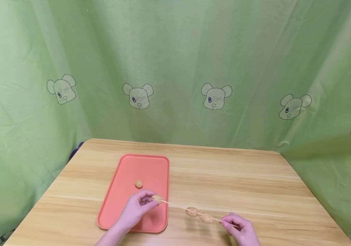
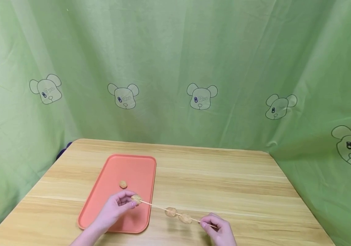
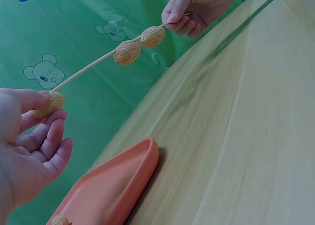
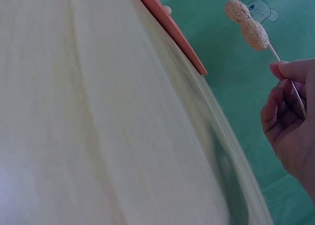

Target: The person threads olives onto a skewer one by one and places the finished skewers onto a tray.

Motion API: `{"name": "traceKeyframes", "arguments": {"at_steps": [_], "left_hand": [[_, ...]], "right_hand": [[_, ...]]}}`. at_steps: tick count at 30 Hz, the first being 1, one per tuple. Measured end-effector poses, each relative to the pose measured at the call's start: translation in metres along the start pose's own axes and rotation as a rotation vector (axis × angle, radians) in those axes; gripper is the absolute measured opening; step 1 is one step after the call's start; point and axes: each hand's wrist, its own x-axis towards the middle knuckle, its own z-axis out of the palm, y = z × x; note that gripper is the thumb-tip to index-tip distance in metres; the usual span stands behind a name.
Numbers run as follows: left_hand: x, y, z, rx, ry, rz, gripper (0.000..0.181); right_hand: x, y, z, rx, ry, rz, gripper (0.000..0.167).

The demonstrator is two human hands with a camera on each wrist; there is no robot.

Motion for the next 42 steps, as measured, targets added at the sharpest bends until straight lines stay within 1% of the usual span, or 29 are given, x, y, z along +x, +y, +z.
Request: {"name": "traceKeyframes", "arguments": {"at_steps": [6,13,15,18,24,29,34,37,40,42], "left_hand": [[-0.001,0.004,0.001,-0.009,-0.008,0.014,0.029],[-0.002,0.004,0.001,-0.001,-0.039,0.088,0.028],[-0.002,0.003,0.001,-0.003,-0.050,0.099,0.028],[-0.002,0.002,0.002,-0.010,-0.063,0.098,0.028],[-0.001,-0.001,0.002,0.005,-0.075,0.108,0.027],[-0.001,0.000,0.002,0.014,-0.078,0.107,0.027],[-0.001,0.000,0.003,0.015,-0.082,0.105,0.027],[0.000,-0.001,0.003,-0.007,-0.082,0.107,0.028],[0.000,-0.002,0.004,-0.045,-0.078,0.092,0.029],[-0.001,-0.002,0.005,-0.067,-0.074,0.071,0.031]], "right_hand": [[0.000,-0.001,0.001,0.008,0.000,-0.011,0.020],[0.003,-0.002,0.003,0.000,-0.006,-0.038,0.019],[0.003,-0.001,0.004,0.001,-0.012,-0.048,0.019],[0.004,-0.001,0.005,0.008,-0.019,-0.052,0.020],[0.005,-0.002,0.006,0.014,-0.021,-0.038,0.019],[0.006,-0.002,0.006,0.010,-0.028,-0.034,0.018],[0.007,-0.004,0.006,0.018,-0.032,-0.012,0.016],[0.008,-0.004,0.007,0.035,-0.034,-0.006,0.015],[0.009,-0.005,0.008,0.067,-0.039,-0.014,0.018],[0.010,-0.006,0.008,0.091,-0.042,-0.026,0.020]]}}
